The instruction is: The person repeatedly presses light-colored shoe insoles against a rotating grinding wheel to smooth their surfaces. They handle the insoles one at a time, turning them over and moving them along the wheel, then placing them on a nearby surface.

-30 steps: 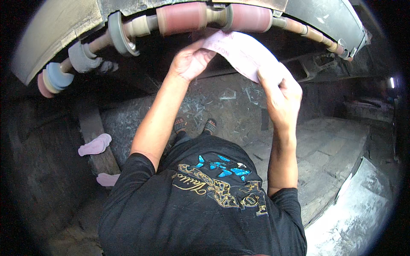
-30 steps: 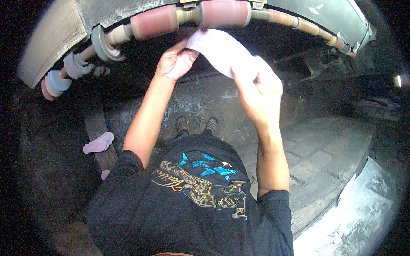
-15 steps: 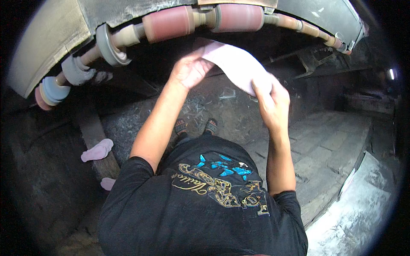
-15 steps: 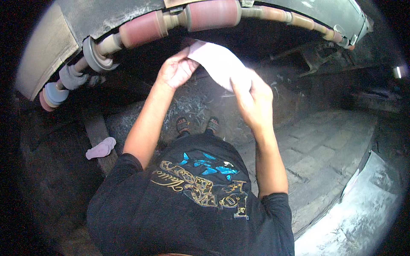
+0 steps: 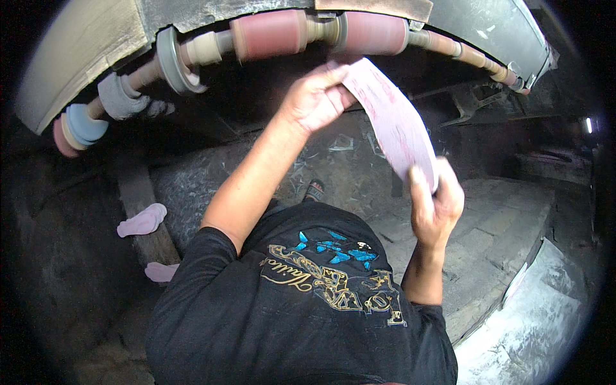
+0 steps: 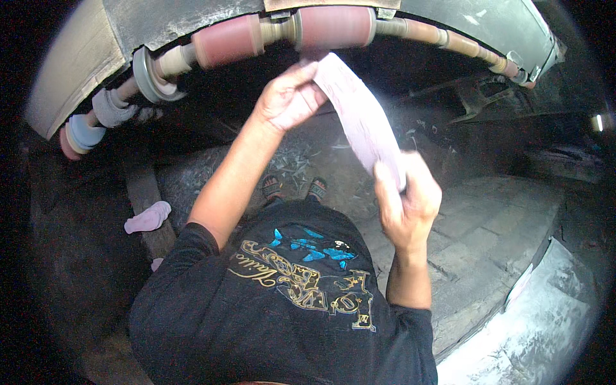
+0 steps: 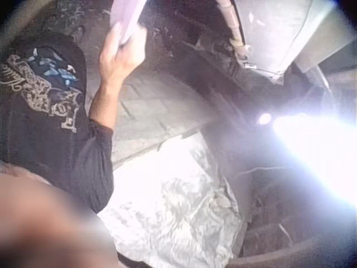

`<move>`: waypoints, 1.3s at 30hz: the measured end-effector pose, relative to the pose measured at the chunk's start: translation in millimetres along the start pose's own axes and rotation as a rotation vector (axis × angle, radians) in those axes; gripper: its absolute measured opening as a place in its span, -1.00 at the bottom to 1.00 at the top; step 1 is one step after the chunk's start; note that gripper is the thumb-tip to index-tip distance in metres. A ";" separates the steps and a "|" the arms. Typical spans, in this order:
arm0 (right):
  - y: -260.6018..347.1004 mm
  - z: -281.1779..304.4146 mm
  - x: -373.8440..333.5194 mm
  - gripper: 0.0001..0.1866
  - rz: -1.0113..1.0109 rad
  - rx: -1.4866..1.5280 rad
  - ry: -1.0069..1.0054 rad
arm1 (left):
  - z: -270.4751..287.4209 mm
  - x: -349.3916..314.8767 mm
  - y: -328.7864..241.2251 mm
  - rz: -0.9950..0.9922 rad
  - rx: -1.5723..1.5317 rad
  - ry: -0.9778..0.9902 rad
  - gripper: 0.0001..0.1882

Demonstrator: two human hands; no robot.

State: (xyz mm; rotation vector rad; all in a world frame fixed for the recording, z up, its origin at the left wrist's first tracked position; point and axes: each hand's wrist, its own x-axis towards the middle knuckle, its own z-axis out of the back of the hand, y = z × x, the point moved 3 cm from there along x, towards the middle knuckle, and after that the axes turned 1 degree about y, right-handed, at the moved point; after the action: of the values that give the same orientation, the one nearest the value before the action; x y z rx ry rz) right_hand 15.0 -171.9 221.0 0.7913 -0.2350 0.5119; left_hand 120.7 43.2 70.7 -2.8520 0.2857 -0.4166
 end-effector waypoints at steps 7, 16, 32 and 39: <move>-27.5 -54.7 -49.0 -0.82 -0.256 0.027 0.382 | -45.6 -10.1 17.1 0.035 0.172 -0.048 -0.62; -60.4 -123.5 84.0 -0.69 -0.386 0.473 0.292 | -14.9 -61.6 26.2 0.119 0.322 -0.315 -0.55; -31.3 -125.1 94.0 -0.78 -0.233 0.504 0.062 | 63.2 -149.7 -29.5 0.076 0.239 -0.469 -0.45; -26.0 -114.0 93.8 -0.80 -0.272 0.542 0.044 | 102.8 -42.3 -72.7 -0.175 -0.087 -0.534 -0.50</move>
State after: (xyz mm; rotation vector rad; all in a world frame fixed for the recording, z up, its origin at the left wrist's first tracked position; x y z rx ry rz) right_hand 110.1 -71.5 163.2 1.3162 0.0607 0.3344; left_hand 123.5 143.6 -16.3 -2.9440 -0.0494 0.3388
